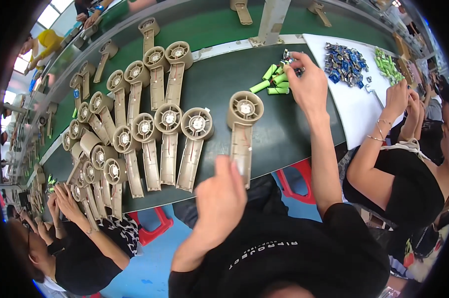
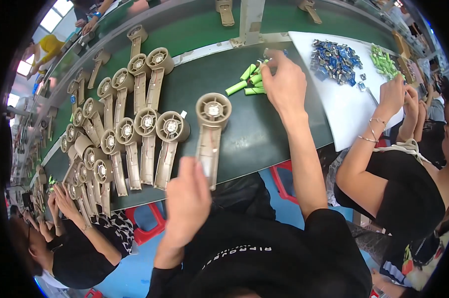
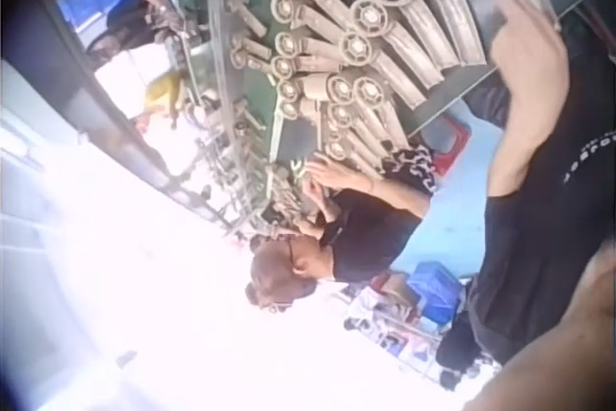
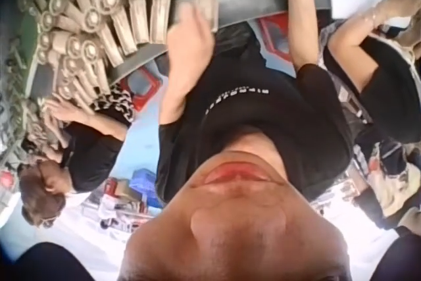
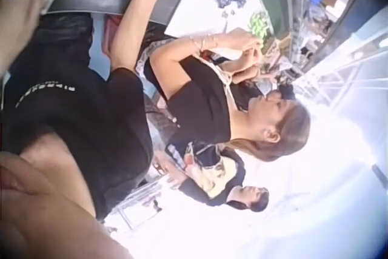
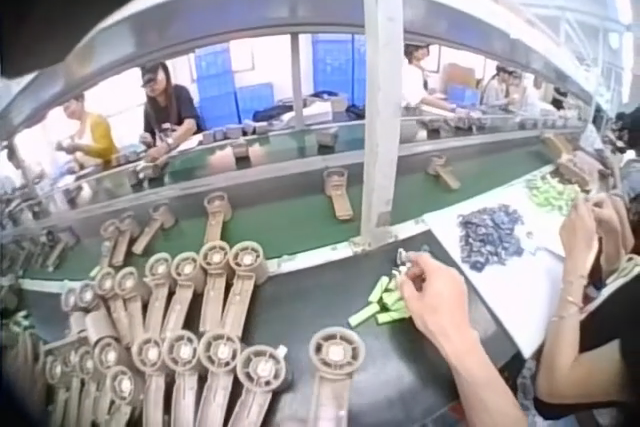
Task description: The person assembles handheld electronic fans by hand, combining fan housings, batteries, motors, PCBs, and wires.
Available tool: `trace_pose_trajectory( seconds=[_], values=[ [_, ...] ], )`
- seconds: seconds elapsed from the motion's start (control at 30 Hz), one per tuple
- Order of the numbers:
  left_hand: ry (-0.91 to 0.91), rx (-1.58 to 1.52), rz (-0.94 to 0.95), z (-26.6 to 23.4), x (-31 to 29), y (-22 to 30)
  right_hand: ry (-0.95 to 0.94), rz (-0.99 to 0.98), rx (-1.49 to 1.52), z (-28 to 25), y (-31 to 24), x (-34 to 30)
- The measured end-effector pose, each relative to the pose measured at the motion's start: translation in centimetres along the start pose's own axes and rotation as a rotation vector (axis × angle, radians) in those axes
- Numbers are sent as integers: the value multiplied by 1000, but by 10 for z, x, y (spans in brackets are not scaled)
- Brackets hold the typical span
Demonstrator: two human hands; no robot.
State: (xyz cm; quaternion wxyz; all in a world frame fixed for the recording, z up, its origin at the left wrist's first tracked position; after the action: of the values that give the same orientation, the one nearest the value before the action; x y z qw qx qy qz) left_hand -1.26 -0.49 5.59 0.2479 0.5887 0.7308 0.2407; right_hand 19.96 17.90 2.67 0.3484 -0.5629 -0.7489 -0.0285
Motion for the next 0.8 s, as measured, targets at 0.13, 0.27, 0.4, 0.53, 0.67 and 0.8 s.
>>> trace_pose_trajectory(
  seconds=[0.13,0.27,0.4,0.53,0.67,0.8],
  values=[
    [157,26,-31,43,0,-4,116,20,280,-22,-17,-2],
    [131,124,-51,22,3,-4,288,-114,782,-53,-37,-13],
    [211,-351,285,-18,21,6,123,-315,867,-76,-67,-28],
    [-102,-824,353,-11,25,12,-169,-509,978,-69,-96,-48],
    [-198,-809,81,2,26,-2,-131,-206,1086,-52,-80,-67],
    [-22,-300,148,12,34,3,-207,46,968,-30,-50,-90]
  ],
)
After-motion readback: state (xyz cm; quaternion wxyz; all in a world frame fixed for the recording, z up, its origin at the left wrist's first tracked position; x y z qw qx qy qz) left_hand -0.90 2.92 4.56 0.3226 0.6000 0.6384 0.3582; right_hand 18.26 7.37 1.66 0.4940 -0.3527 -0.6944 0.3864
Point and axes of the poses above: each hand's wrist, its own x-axis towards the middle knuckle, its own z-axis out of the palm, y = z × x, the point moved 3 cm from there along x, towards the middle knuckle, and after that the axes turned 14 degrees about -z, right-handed, at the moved point
